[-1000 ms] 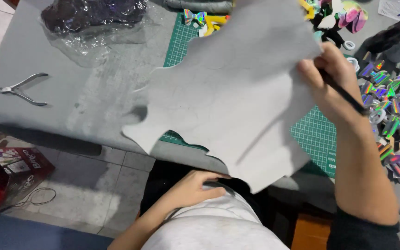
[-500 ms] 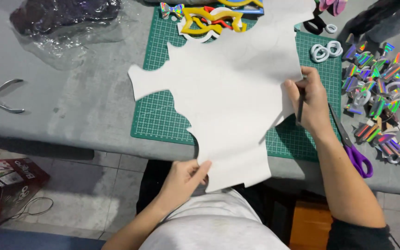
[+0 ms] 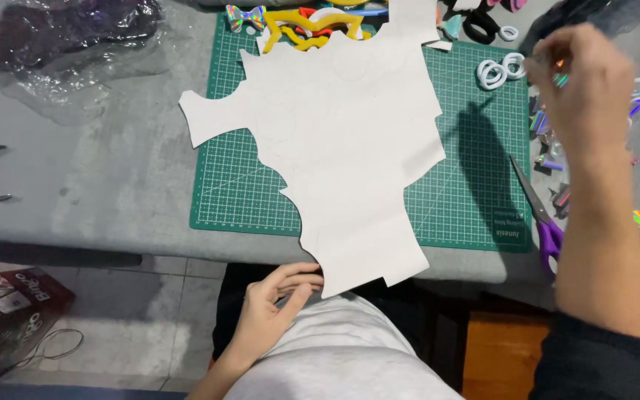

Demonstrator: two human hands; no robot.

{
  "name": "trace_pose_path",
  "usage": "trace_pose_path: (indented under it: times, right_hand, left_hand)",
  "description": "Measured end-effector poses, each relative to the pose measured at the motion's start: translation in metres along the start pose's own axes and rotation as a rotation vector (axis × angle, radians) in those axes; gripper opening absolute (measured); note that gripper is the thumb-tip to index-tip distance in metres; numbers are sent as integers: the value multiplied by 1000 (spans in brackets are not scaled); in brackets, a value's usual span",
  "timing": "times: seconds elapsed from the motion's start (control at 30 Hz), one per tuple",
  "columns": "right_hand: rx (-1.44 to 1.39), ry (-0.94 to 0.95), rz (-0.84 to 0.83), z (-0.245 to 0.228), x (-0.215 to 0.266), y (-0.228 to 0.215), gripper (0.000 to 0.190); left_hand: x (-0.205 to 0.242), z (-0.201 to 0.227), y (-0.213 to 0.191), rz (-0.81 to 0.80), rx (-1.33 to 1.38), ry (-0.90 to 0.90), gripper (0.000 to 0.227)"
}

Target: Trace a template onto a sheet of foam using a pencil and then cut it out using scissors.

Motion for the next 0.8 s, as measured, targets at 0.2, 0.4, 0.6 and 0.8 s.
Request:
trace_pose_path:
  times: [0.2,0.4,0.6,0.8]
  right_hand:
    - [366,-270,-64,75,-34,41,17]
    - [822,-328,-106,98,-51,97,13]
    - [571,-257,-94,65,-50,78,25]
    - [80,-56,-134,-69,1,-25,15]
  left_hand:
    - [3,-6,-1,-13,-227,-78,27]
    - [2,-3,3,-54,-309,-234,26]
    - [2,-19,-4,-65,-250,-195,25]
    - [-3,-12,-11,-123,-488,-127,17]
Point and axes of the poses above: each hand's wrist, its own x-axis away from the middle knuckle, its own y-axis out of the palm, z = x × y, the point moved 1 cm from there along -x, towards the middle knuckle
